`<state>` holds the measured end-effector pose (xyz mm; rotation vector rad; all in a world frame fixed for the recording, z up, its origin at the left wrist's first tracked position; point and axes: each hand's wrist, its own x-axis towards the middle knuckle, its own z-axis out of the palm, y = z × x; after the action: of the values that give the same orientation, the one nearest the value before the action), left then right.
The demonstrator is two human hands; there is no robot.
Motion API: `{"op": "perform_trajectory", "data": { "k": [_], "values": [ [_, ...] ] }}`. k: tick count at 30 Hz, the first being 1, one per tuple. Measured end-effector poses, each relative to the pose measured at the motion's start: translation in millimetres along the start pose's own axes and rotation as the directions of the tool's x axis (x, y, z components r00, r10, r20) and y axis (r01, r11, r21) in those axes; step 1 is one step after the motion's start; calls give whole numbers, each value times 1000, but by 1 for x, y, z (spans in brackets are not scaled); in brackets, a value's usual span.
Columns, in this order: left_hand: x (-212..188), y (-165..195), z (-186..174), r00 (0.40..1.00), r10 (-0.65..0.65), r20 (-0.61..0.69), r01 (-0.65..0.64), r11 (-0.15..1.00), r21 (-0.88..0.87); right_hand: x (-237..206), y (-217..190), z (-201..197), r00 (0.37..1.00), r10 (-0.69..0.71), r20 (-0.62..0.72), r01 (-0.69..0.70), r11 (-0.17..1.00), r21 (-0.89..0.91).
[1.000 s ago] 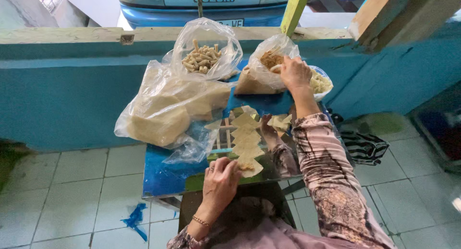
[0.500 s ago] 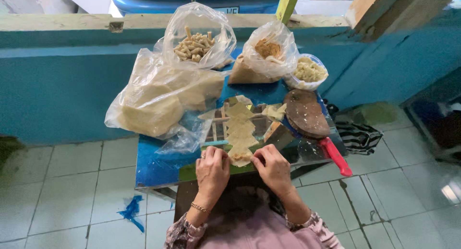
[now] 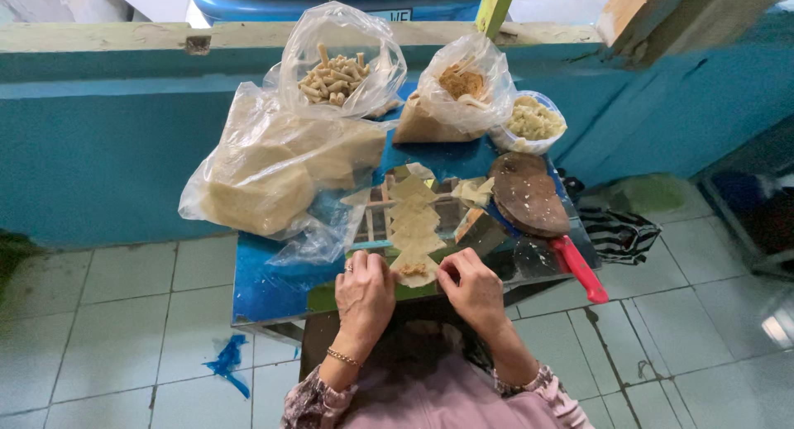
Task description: The person sits at a table and folds thin dough pieces by hand into zigzag shapes, placing each finished piece on the table. They occasionally reach into a plastic bag of brown powder and dip or dust the dough before continuing to fold more pieces.
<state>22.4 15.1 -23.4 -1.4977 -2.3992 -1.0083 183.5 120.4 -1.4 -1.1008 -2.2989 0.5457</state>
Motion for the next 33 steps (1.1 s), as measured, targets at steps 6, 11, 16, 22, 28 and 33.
{"op": "perform_trajectory", "data": {
  "k": [6, 11, 16, 22, 28, 33],
  "values": [
    [3, 1, -1, 999, -3, 35, 5, 998, -61, -2, 1, 3, 992, -104, -70, 99, 993, -66],
    [2, -1, 1, 999, 14, 43, -5, 981, -193, 1, 2, 7, 996, -87, -25, 87, 996, -26],
    [3, -2, 3, 997, 71, 2, -66, 936, -345, 3, 1, 5, 995, -99, -21, 100, 991, 93],
    [-3, -5, 0, 994, 105, -33, -108, 891, -442, -2, 0, 0, 999, -23, -26, 22, 1000, -13],
    [-3, -8, 0, 984, 176, -29, -170, 869, -464, 1, -1, 6, 998, -55, 4, 55, 994, 99],
    [0, -7, -3, 961, 273, -44, -259, 834, -487, -4, -9, 8, 993, -111, -46, 118, 977, 180]
  ]
}}
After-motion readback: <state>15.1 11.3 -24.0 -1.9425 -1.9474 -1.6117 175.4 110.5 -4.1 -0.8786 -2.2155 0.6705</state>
